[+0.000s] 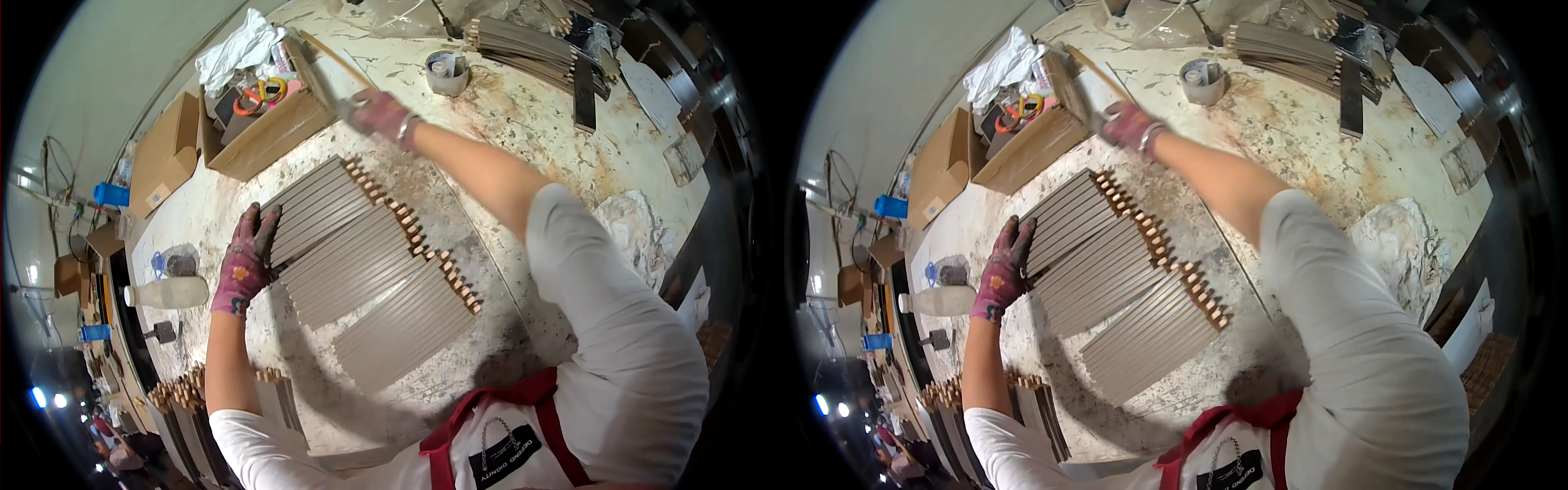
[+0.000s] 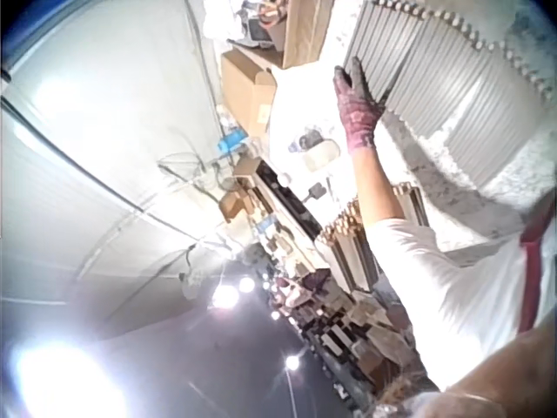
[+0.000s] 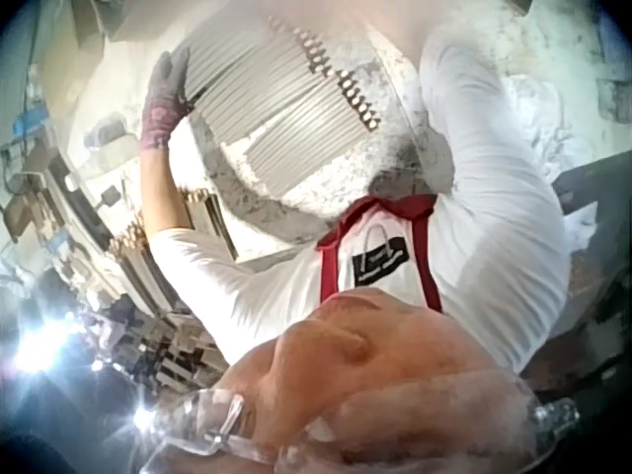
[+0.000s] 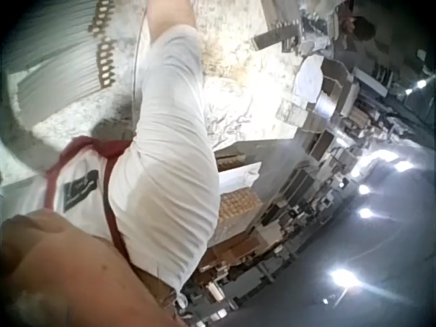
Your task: The person sands the edges and surfaces of rectangular wooden slats using a small sanding block, periodically wiping the pieces with a white cloth.
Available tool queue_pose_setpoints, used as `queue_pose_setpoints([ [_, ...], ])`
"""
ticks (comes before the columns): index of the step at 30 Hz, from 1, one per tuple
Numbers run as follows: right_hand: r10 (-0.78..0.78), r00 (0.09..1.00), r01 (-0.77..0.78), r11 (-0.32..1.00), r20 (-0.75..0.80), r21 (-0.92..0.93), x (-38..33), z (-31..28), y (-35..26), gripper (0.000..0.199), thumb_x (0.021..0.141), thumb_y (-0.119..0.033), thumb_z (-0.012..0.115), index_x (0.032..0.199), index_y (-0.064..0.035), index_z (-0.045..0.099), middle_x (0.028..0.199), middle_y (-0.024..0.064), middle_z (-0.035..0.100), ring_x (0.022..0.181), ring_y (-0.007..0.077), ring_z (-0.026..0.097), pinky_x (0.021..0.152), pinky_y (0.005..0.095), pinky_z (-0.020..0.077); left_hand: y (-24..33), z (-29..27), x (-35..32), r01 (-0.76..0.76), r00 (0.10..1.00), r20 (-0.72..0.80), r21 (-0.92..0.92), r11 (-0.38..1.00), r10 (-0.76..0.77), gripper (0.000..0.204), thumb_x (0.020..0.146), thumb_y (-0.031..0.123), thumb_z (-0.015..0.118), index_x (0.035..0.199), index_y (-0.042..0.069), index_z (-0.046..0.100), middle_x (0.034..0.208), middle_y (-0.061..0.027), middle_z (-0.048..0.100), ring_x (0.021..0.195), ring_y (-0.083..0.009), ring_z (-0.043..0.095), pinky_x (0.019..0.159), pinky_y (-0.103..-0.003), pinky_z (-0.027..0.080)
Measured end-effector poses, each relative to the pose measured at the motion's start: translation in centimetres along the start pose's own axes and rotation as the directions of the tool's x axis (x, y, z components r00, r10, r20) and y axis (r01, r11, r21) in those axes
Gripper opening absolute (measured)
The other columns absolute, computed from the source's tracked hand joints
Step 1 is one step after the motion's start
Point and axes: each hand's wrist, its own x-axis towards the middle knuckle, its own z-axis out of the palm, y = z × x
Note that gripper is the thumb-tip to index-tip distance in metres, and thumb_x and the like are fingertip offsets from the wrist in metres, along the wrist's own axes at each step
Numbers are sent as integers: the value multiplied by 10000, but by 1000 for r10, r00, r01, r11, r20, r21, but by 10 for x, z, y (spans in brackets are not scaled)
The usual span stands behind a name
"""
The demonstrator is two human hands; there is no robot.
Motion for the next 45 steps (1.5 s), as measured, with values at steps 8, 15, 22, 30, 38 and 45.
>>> queue_pose_setpoints([
  [8, -704, 694, 718, 660, 153, -220, -141, -116, 15, 462, 934, -237, 644, 1316, 13, 574, 1195, 176, 635, 1008, 223, 646, 850, 326, 570, 77, -13, -74, 33, 897, -439, -69, 997, -60, 889, 758, 257, 826, 1496, 41, 379, 1512, -184, 430, 1414, -344, 390, 1198, -442, 286],
  [15, 28, 932, -313, 565, 362, 763, -285, -115, 17, 602, 1001, -256, 469, 1469, 74, 283, 1449, 222, 408, 1361, 325, 416, 1185, 462, 324, 238, 55, -132, 87, 980, -179, -29, 996, -90, 789, 772, 537, 758, 1433, 197, 492, 1507, -129, 382, 1425, -381, 301, 1167, -570, 251],
  [22, 62, 911, -385, 479, 407, 789, -348, -137, 41, 472, 1014, -180, 467, 1442, -5, 374, 1399, 130, 467, 1277, 251, 481, 1124, 425, 401, 227, 44, -130, 104, 976, -191, -25, 994, -106, 733, 815, 398, 746, 1464, 205, 464, 1463, -186, 460, 1345, -417, 419, 1136, -578, 290],
  [30, 13, 935, -348, 244, 355, 905, -417, -139, 65, 408, 1039, -206, 446, 1418, -56, 452, 1279, 78, 577, 1108, 191, 568, 939, 331, 482, 237, 78, -159, 52, 914, -400, -59, 997, -71, 724, 860, 415, 680, 1469, 101, 447, 1493, -153, 427, 1388, -395, 373, 1153, -577, 264],
  [38, -8, 944, -330, -27, 330, 944, -484, -108, 69, 408, 988, -180, 521, 1340, 26, 506, 1237, 180, 615, 1114, 292, 621, 1003, 447, 488, 261, 100, -210, -183, 956, -278, -316, 931, 94, 534, 855, 179, 688, 1357, 59, 552, 1370, -181, 534, 1276, -379, 496, 1061, -502, 396],
  [45, -28, 939, -339, 102, 344, 935, -514, -103, 65, 413, 986, -191, 529, 1324, 44, 502, 1306, 228, 585, 1166, 350, 615, 1030, 448, 499, 257, 96, -178, -138, 970, -219, -156, 978, 102, 692, 800, 298, 737, 1426, 123, 498, 1366, -188, 500, 1250, -382, 471, 1034, -490, 402],
])
